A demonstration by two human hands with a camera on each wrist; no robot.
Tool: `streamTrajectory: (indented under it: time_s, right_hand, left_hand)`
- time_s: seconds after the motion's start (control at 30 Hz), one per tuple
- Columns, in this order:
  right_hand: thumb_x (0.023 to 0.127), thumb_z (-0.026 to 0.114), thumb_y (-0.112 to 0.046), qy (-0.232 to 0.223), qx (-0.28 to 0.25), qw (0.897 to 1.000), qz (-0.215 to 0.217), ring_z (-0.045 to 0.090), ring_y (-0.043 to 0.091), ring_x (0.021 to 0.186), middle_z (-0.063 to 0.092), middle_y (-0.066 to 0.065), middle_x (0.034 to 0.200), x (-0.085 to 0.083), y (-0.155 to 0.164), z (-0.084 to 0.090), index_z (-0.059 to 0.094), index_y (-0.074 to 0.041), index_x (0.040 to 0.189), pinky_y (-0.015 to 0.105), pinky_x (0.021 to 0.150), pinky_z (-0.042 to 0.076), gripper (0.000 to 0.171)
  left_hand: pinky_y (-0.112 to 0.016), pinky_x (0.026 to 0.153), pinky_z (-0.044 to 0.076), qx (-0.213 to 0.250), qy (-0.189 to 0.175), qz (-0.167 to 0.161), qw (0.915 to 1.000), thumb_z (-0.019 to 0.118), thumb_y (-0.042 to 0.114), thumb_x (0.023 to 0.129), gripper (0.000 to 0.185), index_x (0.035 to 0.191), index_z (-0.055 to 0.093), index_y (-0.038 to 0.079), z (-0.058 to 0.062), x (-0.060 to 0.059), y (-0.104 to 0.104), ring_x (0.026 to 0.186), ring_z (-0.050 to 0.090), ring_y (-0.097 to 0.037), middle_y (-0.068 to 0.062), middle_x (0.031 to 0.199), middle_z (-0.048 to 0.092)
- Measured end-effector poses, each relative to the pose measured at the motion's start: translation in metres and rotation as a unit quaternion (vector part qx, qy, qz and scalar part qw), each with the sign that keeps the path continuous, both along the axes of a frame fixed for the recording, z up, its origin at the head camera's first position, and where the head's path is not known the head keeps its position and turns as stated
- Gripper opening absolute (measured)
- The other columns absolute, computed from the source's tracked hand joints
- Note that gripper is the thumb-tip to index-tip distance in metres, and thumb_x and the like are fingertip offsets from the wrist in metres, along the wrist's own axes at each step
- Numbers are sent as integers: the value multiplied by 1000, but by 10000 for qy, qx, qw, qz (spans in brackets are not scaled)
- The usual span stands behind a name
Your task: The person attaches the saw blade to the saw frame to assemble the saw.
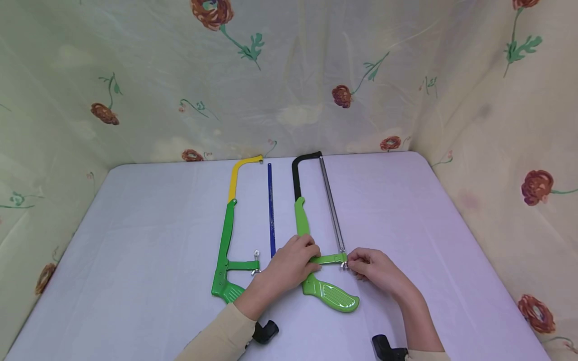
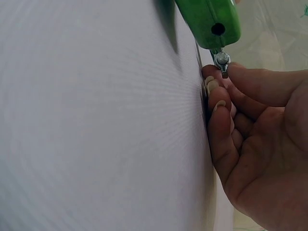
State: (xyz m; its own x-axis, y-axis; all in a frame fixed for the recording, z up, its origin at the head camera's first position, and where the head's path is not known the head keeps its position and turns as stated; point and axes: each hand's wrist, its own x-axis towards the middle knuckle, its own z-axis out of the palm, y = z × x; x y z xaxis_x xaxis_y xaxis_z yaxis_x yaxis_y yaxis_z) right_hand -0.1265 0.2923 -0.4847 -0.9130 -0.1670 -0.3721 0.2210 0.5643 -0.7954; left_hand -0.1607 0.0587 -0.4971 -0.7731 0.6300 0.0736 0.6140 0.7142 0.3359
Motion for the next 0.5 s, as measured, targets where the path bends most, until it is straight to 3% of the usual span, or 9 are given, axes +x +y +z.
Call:
streamTrajectory:
  time_s: [0.5]
  right_hand:
    - [93, 64, -11, 173, 196, 9995, -154, 53, 13, 74, 56, 3, 81, -2, -2, -3, 62, 1, 104, 25, 65, 51, 17]
  left_hand:
    - [-16, 66, 43, 10, -77, 22, 10000, 67, 35, 94, 25, 114, 70, 20, 2, 0, 0, 99, 50, -11, 4, 117, 58]
